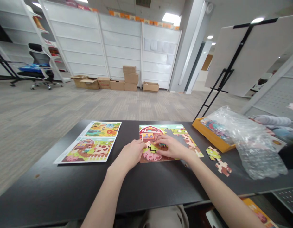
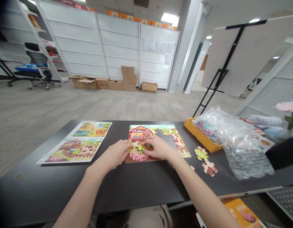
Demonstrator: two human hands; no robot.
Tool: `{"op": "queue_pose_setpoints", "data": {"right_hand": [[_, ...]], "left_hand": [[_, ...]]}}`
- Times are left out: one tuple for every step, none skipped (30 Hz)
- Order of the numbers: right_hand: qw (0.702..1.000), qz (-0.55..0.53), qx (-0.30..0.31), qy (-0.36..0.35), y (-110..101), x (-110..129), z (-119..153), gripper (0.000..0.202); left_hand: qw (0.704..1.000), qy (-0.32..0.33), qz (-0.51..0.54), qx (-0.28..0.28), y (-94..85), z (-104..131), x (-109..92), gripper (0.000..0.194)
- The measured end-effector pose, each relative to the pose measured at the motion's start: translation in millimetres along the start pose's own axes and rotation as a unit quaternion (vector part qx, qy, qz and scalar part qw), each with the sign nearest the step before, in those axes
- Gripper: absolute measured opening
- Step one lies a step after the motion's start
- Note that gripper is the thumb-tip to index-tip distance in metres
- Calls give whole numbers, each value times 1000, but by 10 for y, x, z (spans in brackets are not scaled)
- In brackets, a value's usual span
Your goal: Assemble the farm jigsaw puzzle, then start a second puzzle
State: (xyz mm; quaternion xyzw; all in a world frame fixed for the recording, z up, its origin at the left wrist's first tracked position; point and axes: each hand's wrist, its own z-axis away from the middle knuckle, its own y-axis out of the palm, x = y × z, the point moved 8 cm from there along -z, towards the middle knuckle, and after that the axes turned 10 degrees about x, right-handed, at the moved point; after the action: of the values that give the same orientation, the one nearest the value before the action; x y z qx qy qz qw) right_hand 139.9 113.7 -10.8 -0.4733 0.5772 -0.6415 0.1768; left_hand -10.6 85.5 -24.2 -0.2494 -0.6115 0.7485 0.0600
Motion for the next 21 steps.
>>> {"op": "queue_pose_setpoints", "data": {"right_hand": [[1000, -1, -1, -4, 3, -1, 4, 20], [1000, -1, 0, -8, 8, -1, 7, 21], [1000, 0, 1, -10, 13, -1, 10, 23], [1000, 3, 3, -12, 16, 1, 11, 24], [1000, 5, 4, -13, 18, 3, 11, 25], [1000, 8, 6, -14, 20, 6, 10, 25], [1000, 10, 7, -15, 21, 9, 9, 25], [1000, 11, 8, -16, 21, 10, 8, 25], [1000, 12, 9, -16, 22, 10, 7, 26], [1000, 12, 10, -15, 23, 9, 7, 26], [1000, 12, 12, -13, 26, 5, 7, 26], [1000, 13, 13, -11, 29, 1, 8, 27], [1000, 15, 14, -8, 31, -3, 9, 27], [1000, 16, 16, -6, 34, -7, 10, 28], [1000, 18, 17, -3, 36, -11, 12, 28], [1000, 19, 18, -2, 36, -13, 13, 28], [1000, 19, 18, -1, 36, -13, 14, 28], [1000, 19, 18, -1, 35, -12, 14, 28], [1000, 19, 17, -2, 33, -10, 13, 28], [1000, 19, 15, -4, 31, -6, 11, 27], [1000, 20, 13, -5, 29, -2, 10, 27]], "left_hand": [[1000, 3, -2, -2, -8, 7, -14, 31], [1000, 4, -4, -3, -16, 12, -27, 30], [1000, 5, -5, -4, -21, 14, -36, 30], [1000, 4, -6, -4, -22, 14, -41, 29], [1000, 2, -6, -3, -21, 11, -43, 29], [1000, 0, -6, -2, -17, 7, -43, 30], [1000, -2, -7, 0, -12, 2, -43, 30], [1000, -3, -9, 0, -9, -3, -46, 30], [1000, -3, -12, -1, -8, -6, -50, 31], [1000, -3, -15, -2, -7, -8, -56, 31], [1000, -2, -19, -2, -5, -9, -63, 32], [1000, -1, -22, -2, -2, -9, -70, 32], [1000, 1, -25, -1, 2, -8, -77, 33], [1000, 2, -27, 0, 7, -5, -82, 33], [1000, 4, -29, 0, 11, -3, -87, 33], [999, 6, -31, -1, 15, 1, -91, 33], [999, 7, -32, -2, 17, 4, -92, 34], [999, 7, -33, -3, 19, 6, -92, 34], [999, 7, -35, -5, 21, 8, -93, 34], [999, 7, -38, -6, 22, 8, -95, 34], [999, 7, -42, -7, 22, 7, -100, 34]]}}
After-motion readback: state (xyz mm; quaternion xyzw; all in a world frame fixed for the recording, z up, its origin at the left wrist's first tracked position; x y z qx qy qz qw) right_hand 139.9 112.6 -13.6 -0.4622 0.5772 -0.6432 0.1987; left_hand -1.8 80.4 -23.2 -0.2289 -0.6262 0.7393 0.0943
